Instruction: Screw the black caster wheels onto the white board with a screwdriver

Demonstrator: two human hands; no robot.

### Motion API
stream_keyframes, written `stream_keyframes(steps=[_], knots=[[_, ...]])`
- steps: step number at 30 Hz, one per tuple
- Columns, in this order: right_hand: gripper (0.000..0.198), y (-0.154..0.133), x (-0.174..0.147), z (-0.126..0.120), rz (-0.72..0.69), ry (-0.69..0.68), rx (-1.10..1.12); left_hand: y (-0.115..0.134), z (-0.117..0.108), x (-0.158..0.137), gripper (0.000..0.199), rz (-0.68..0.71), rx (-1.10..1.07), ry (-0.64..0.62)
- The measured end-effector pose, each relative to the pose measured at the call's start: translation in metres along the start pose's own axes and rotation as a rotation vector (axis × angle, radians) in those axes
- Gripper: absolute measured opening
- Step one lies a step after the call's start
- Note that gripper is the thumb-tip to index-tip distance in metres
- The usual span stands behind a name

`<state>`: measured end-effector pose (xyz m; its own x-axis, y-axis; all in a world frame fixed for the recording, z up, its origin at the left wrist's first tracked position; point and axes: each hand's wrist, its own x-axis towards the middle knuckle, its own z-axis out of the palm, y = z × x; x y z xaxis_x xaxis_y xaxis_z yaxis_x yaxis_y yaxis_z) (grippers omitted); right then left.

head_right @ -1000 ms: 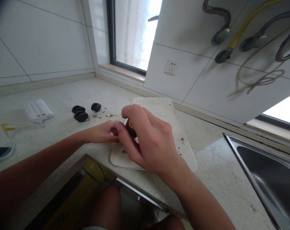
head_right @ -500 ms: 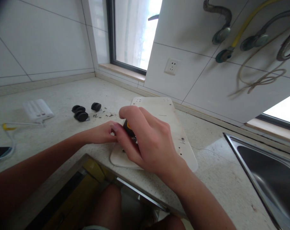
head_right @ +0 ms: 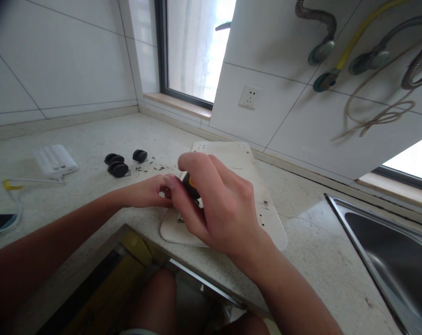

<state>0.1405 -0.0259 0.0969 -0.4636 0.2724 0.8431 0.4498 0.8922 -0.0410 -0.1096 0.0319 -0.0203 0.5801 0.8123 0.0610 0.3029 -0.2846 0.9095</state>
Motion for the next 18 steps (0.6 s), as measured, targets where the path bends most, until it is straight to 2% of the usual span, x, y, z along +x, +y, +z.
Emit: stream_keyframes(steps=[7, 13, 18], knots=[[0.017, -0.0047, 0.0001, -0.0013, 0.030, 0.039, -0.044, 0.0047, 0.0025, -0.0014, 0.018, -0.040, -0.038, -0.004], [0.017, -0.0047, 0.0005, 0.0001, -0.008, 0.054, -0.052, 0.0014, 0.0051, -0.0003, 0.013, 0.004, -0.010, 0.024], [0.017, -0.0034, -0.0010, 0.0000, 0.014, 0.053, -0.062, -0.0023, 0.0055, 0.0002, 0.015, 0.023, 0.044, 0.030]])
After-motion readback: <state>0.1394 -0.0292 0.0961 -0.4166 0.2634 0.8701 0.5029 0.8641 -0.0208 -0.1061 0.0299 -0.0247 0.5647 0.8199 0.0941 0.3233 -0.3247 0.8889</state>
